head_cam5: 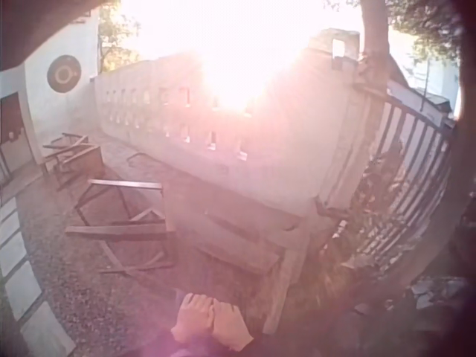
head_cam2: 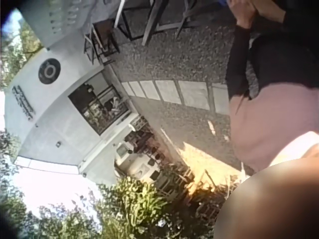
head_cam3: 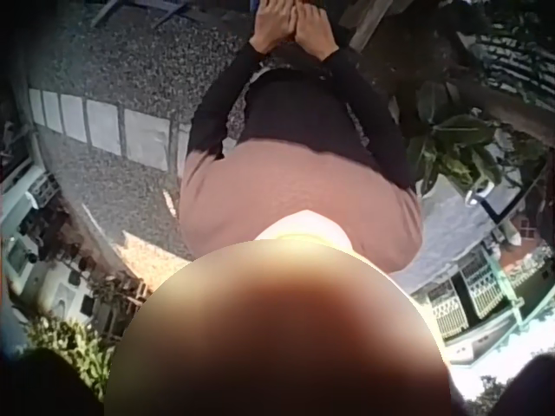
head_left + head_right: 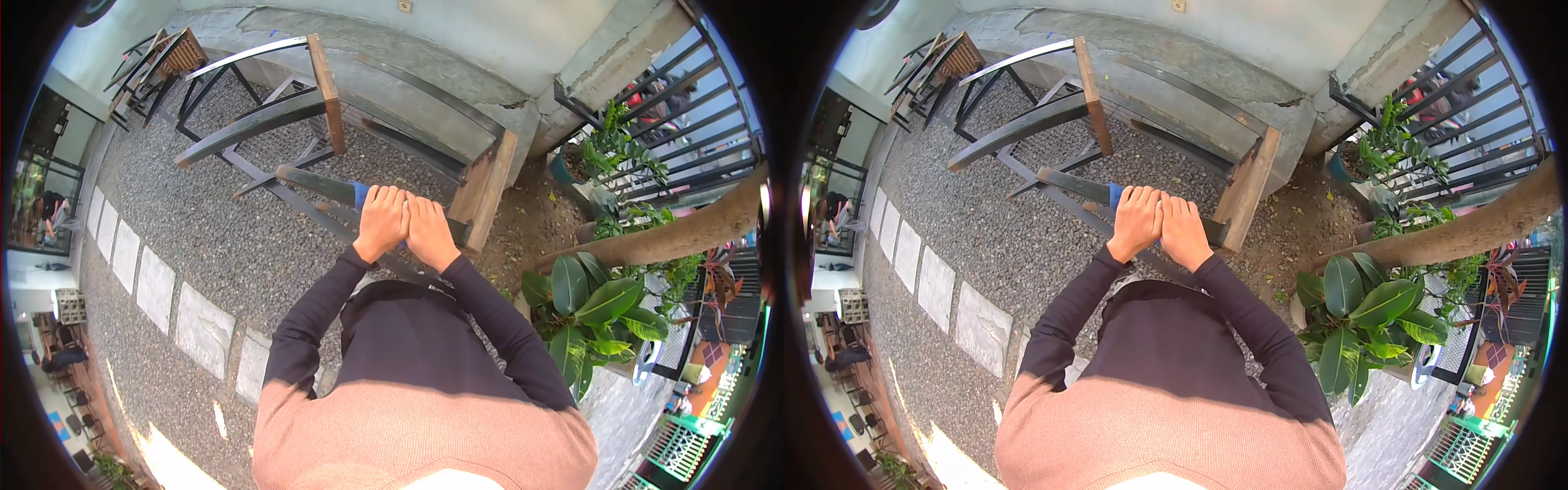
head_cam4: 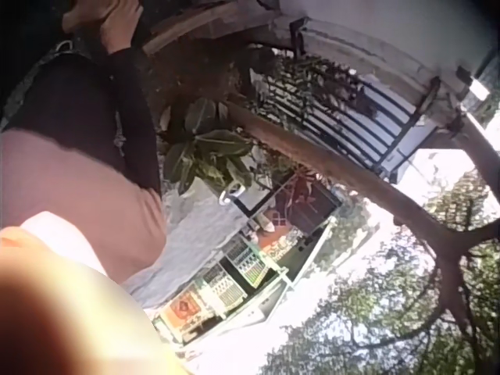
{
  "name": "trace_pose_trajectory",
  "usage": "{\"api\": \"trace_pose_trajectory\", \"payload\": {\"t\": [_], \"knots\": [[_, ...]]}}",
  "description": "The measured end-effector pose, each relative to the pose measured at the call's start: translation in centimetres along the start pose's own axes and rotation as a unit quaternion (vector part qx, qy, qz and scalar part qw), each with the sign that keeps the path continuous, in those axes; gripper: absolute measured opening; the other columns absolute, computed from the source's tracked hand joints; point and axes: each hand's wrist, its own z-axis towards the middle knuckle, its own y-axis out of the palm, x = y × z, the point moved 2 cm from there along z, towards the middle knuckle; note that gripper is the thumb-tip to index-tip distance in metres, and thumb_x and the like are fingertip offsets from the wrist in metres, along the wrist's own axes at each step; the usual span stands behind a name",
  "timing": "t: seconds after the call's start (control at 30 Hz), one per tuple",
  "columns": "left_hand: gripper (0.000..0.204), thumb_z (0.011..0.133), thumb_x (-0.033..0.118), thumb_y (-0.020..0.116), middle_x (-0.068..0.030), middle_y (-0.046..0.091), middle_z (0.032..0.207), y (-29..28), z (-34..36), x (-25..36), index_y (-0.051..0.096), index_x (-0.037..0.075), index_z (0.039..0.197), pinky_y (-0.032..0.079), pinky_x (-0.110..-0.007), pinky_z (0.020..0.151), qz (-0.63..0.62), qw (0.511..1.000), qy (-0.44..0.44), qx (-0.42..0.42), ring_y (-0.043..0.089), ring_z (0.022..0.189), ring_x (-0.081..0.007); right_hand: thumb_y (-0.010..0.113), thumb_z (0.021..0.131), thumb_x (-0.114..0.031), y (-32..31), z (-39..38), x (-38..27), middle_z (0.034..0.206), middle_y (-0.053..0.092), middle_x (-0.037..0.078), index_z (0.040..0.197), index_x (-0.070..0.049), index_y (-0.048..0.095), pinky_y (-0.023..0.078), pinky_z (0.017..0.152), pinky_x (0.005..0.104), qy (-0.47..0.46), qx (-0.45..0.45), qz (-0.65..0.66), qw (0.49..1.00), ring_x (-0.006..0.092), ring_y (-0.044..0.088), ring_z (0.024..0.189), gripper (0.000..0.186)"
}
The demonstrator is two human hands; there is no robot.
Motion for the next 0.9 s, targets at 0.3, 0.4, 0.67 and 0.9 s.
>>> {"api": "trace_pose_trajectory", "payload": {"t": [0.3, 0.4, 0.67, 0.9], "knots": [[0.025, 0.102, 0.02, 0.056, -0.0134, 0.068, 0.104, 3.0, 0.5, 6.1, 0.07, 0.001, 0.108, 0.045, -0.046, 0.1, -0.013, 0.998, -0.002, -0.054, 0.063, 0.103, -0.0311, 0.063, 0.093, -0.015, -3.0, -5.0, 3.9, 0.133, 0.066, 0.022, 0.141, 0.011, 0.057, 0.046, 0.111, 0.0473, -0.008, 0.034, -0.015, 0.999, 0.0345, 0.062, 0.123, 0.055], [0.027, 0.102, 0.021, 0.055, -0.0137, 0.068, 0.104, 3.6, 0.6, 7.6, 0.07, 0.0, 0.109, 0.044, -0.046, 0.1, -0.013, 0.999, 0.002, -0.047, 0.062, 0.103, -0.0316, 0.064, 0.092, -0.015, -3.6, -6.1, 5.0, 0.131, 0.066, 0.022, 0.141, 0.012, 0.057, 0.046, 0.112, 0.049, -0.007, 0.024, 0.007, 1.0, 0.0361, 0.062, 0.122, 0.056], [0.027, 0.104, 0.021, 0.056, -0.0134, 0.068, 0.105, 3.8, 0.5, 7.7, 0.07, -0.001, 0.111, 0.045, -0.046, 0.1, -0.032, 0.999, 0.01, -0.039, 0.063, 0.104, -0.0309, 0.065, 0.095, -0.014, -4.0, -6.3, 5.1, 0.127, 0.067, 0.024, 0.141, 0.013, 0.056, 0.047, 0.114, 0.05, 0.015, 0.033, 0.037, 0.999, 0.0382, 0.063, 0.118, 0.054], [0.023, 0.103, 0.021, 0.058, -0.0132, 0.065, 0.099, 3.3, 0.5, 6.7, 0.069, 0.001, 0.105, 0.045, -0.044, 0.098, -0.056, 0.998, 0.008, -0.015, 0.061, 0.1, -0.0314, 0.067, 0.094, -0.02, -3.5, -5.6, 4.3, 0.128, 0.067, 0.023, 0.143, 0.012, 0.057, 0.044, 0.117, 0.0516, 0.029, 0.023, 0.011, 0.999, 0.0364, 0.063, 0.121, 0.059]]}}
